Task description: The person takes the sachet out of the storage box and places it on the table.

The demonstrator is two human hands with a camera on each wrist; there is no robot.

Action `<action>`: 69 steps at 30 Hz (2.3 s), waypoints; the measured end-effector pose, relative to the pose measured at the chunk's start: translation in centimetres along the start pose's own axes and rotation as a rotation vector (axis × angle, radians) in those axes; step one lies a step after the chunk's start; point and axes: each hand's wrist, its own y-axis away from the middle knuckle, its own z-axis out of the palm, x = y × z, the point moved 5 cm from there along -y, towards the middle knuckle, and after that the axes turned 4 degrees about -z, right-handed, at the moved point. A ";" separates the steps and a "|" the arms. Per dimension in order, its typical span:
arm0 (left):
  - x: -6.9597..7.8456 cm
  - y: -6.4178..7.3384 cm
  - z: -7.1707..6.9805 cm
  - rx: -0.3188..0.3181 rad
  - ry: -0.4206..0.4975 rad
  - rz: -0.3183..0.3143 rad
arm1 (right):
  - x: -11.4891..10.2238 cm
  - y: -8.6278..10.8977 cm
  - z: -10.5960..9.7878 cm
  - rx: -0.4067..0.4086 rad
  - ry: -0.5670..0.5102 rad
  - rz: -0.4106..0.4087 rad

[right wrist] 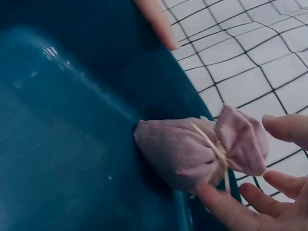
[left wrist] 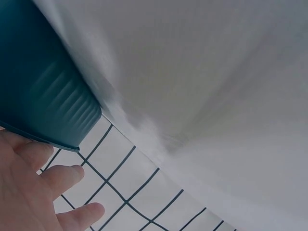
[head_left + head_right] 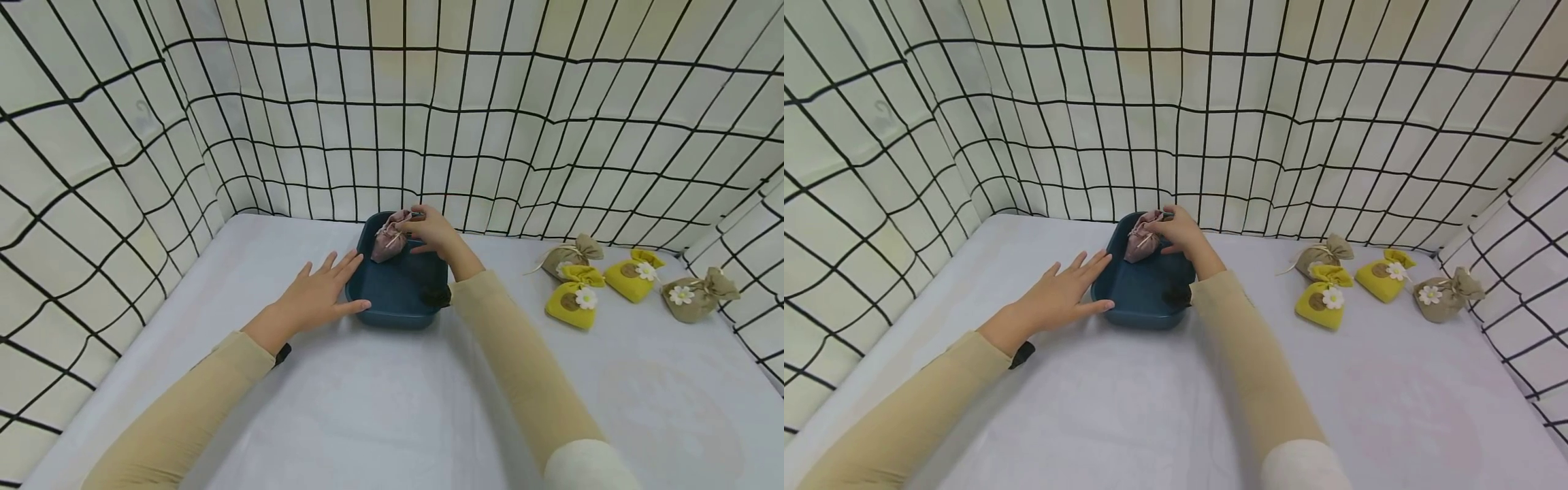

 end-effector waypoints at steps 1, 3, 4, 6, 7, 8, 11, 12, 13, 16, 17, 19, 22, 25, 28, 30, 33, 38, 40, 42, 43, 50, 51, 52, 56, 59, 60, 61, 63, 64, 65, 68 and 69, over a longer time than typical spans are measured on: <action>0.0 0.0 0.0 -0.002 0.006 0.001 | 0.1 -0.1 0.2 0.011 0.010 0.000; 0.1 0.0 0.0 -0.005 0.017 0.003 | 0.3 -0.3 0.4 0.030 0.012 0.002; 0.1 0.0 0.0 -0.005 0.019 0.004 | 0.5 -0.3 0.5 0.036 0.012 0.002; 0.1 0.0 -0.1 -0.003 0.014 0.003 | 0.8 -0.4 0.6 0.042 0.014 0.008; 0.1 0.0 -0.1 -0.002 0.010 0.002 | 1.0 -0.5 0.6 0.040 0.013 0.013; 0.1 0.1 -0.1 -0.001 0.008 0.001 | 1.1 -0.5 0.7 0.034 0.014 0.017; 0.0 0.1 0.1 -0.002 0.007 -0.002 | 1.5 -0.7 1.1 0.006 0.040 0.029; -0.1 0.1 0.1 -0.001 0.007 -0.001 | 1.6 -0.8 1.2 -0.002 0.047 0.033; -0.1 0.1 0.2 0.000 0.007 0.001 | 1.7 -0.8 1.4 -0.009 0.056 0.034; -0.1 0.1 0.3 -0.001 0.011 0.000 | 1.6 -0.9 1.8 -0.030 0.081 0.030; -0.2 0.0 0.3 0.002 0.009 0.001 | 1.6 -0.8 1.9 -0.036 0.086 0.026; -0.2 0.0 0.2 0.005 0.010 0.000 | 1.4 -0.8 2.1 -0.049 0.091 0.021; -0.1 0.0 0.0 0.005 0.010 0.000 | 1.4 -0.9 2.3 -0.059 0.099 0.019; -0.1 0.0 0.0 0.001 0.003 0.003 | 1.6 -1.1 2.3 -0.057 0.113 0.014; 0.0 -0.2 0.0 -0.004 -0.002 0.002 | 1.8 -1.2 2.3 -0.050 0.122 0.007; 0.0 -0.3 0.0 -0.005 0.002 -0.001 | 1.9 -1.3 2.2 -0.041 0.128 -0.001; -0.1 -0.3 0.1 0.001 0.005 -0.003 | 2.1 -1.4 2.4 -0.029 0.133 -0.015; -0.2 -0.3 0.2 0.003 0.005 0.002 | 2.3 -1.7 2.4 -0.023 0.161 -0.035; -0.2 -0.3 0.2 0.003 0.006 0.003 | 2.4 -1.8 2.4 -0.018 0.179 -0.038; -0.2 -0.2 0.1 0.005 0.005 0.003 | 2.5 -1.8 2.4 -0.011 0.194 -0.038; -0.1 -0.2 0.1 0.005 0.007 0.003 | 2.5 -1.8 2.4 -0.007 0.196 -0.037; 0.0 -0.1 0.0 0.005 0.006 0.002 | 2.4 -1.6 2.3 0.019 0.191 -0.054; 0.0 -0.1 0.1 0.004 0.004 0.002 | 2.3 -1.6 2.3 0.024 0.189 -0.056; 0.0 -0.1 0.1 0.003 0.003 0.002 | 2.3 -1.6 2.2 0.029 0.193 -0.058; -0.1 -0.1 0.1 -0.002 0.002 -0.004 | 2.0 -1.5 2.1 0.048 0.184 -0.061; -0.2 -0.1 0.2 0.002 0.002 -0.005 | 1.7 -1.4 1.8 0.062 0.161 -0.061; -0.2 -0.1 0.1 0.004 0.005 -0.004 | 1.6 -1.4 1.7 0.065 0.150 -0.060; -0.2 -0.1 0.1 0.004 0.007 -0.004 | 1.5 -1.4 1.5 0.067 0.145 -0.057; -0.2 -0.1 0.1 0.004 0.010 -0.004 | 1.3 -1.3 1.3 0.064 0.128 -0.049; -0.2 -0.2 0.1 0.003 0.011 -0.005 | 1.2 -1.3 1.1 0.061 0.119 -0.042; -0.2 -0.2 0.2 0.004 0.012 -0.005 | 1.1 -1.3 1.0 0.056 0.107 -0.036; -0.2 -0.2 0.2 0.002 0.013 -0.005 | 0.8 -1.1 0.7 0.038 0.070 -0.023; -0.2 -0.2 0.2 0.001 0.013 -0.005 | 0.6 -1.0 0.6 0.032 0.058 -0.023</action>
